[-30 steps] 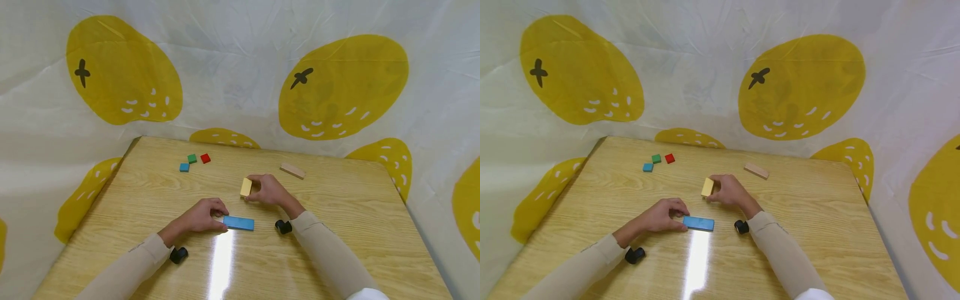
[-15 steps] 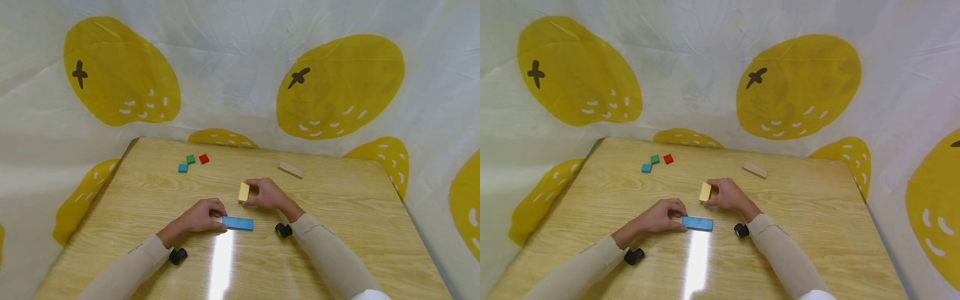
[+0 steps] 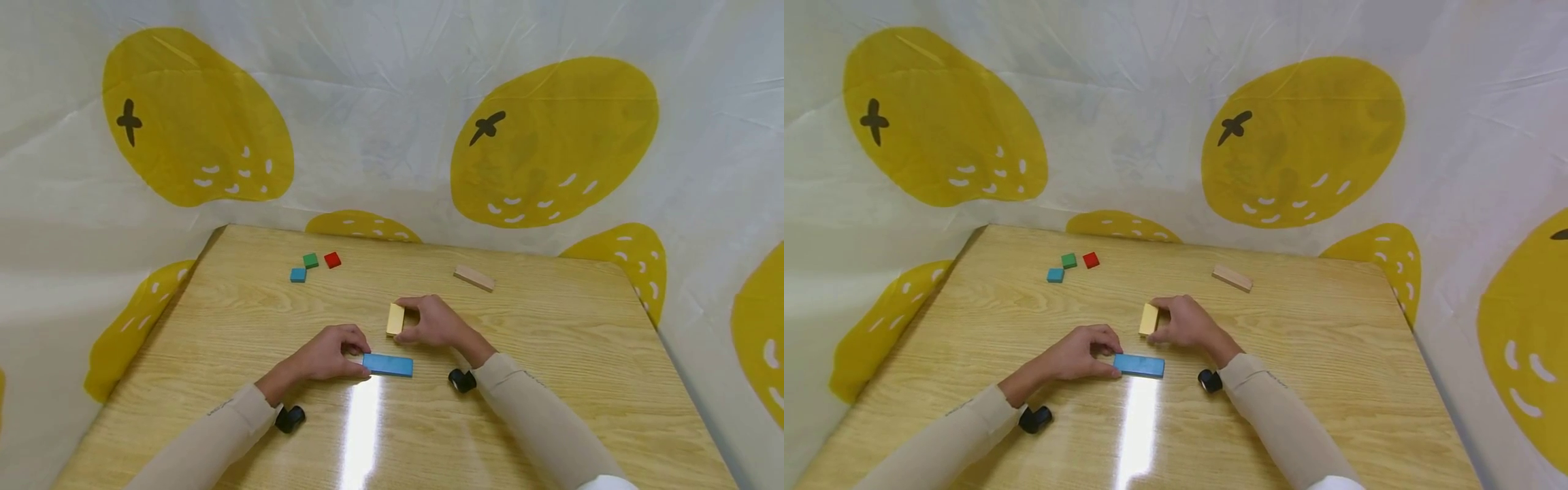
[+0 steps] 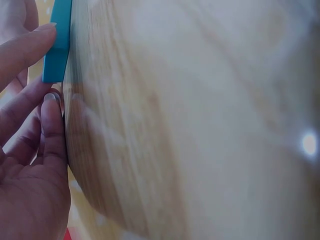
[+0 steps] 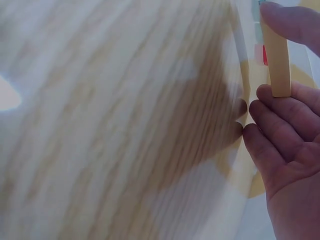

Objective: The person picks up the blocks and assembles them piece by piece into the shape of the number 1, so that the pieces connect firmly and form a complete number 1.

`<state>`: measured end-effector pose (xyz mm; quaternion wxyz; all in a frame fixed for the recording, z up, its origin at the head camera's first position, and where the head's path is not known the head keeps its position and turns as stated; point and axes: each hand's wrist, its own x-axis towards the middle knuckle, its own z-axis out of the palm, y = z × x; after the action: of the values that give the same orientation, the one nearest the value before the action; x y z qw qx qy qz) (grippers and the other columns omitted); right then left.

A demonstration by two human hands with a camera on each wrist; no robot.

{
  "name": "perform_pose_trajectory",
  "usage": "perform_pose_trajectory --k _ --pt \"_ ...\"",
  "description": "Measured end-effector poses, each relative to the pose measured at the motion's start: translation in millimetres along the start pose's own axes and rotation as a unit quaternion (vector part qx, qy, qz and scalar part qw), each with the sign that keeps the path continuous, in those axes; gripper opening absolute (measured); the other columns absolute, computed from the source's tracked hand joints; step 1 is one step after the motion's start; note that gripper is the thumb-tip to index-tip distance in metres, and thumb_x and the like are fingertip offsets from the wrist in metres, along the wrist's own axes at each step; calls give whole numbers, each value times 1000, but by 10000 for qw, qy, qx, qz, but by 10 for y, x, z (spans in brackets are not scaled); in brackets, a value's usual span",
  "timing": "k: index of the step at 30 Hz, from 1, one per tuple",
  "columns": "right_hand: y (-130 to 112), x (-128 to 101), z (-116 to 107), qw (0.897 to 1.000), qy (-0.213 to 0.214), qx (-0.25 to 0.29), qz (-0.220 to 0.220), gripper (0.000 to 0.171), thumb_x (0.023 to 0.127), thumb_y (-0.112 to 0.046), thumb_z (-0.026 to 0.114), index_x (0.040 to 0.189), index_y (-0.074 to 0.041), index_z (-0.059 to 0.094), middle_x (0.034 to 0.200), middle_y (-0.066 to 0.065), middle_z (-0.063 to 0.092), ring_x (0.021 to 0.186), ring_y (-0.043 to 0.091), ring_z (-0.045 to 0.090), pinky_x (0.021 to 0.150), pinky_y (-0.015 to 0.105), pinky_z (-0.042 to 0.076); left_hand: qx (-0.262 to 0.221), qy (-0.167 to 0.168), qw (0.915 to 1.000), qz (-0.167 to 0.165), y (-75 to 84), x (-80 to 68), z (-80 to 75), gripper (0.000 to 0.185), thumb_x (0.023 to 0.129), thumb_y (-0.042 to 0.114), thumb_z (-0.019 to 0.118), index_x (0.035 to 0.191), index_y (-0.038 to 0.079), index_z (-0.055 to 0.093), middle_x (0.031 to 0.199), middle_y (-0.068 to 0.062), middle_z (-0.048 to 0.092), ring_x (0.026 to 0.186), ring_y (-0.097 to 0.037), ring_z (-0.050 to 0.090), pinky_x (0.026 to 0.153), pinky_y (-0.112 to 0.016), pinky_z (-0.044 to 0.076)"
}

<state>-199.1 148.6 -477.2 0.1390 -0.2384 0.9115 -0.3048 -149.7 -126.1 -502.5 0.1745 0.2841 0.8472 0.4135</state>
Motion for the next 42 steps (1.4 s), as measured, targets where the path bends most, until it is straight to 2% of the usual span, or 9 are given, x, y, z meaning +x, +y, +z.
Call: perform_pose_trajectory --k 12,19,26,32,37,42 --pt "-40 -24 41 9998 -40 -157 -107 73 79 -35 91 142 -9 65 140 11 68 123 21 64 103 42 53 -77 42 10000 -32 16 -6 -3 27 82 33 90 103 19 80 105 9 68 94 -9 60 85 -21 51" --pt "-58 -51 49 9997 -79 -168 -184 71 77 -37 93 138 -10 68 135 10 71 111 18 65 97 38 53 -74 14 10000 -31 15 -4 4 27 83 32 90 104 18 79 106 8 68 95 -8 60 86 -21 52" --pt "-68 -69 73 9993 -83 -232 -269 69 80 -36 91 139 -10 67 137 10 70 115 20 66 99 40 54 -18 32 10000 -33 18 -10 -4 27 82 29 90 103 18 79 106 8 68 95 -7 60 86 -20 51" --pt "-87 -87 74 9990 -89 -367 -246 70 80 -34 91 140 -8 65 138 13 69 112 21 66 96 39 54 -16 28 10000 -76 18 1 4 26 82 30 90 103 18 79 107 8 68 95 -6 60 86 -20 51" --pt "-96 -95 78 9985 -41 -447 -319 72 80 -33 91 141 -7 64 142 16 66 123 27 67 101 44 54 2 32 10000 -78 16 4 3 25 83 30 90 103 19 79 107 8 67 95 -6 59 86 -20 51" --pt "-88 -97 97 9981 -45 -479 -377 74 81 -33 91 143 -6 62 148 18 62 134 34 61 109 48 52 -23 51 10000 -68 23 -2 -5 25 82 29 90 102 19 79 106 8 67 95 -6 60 86 -20 52"
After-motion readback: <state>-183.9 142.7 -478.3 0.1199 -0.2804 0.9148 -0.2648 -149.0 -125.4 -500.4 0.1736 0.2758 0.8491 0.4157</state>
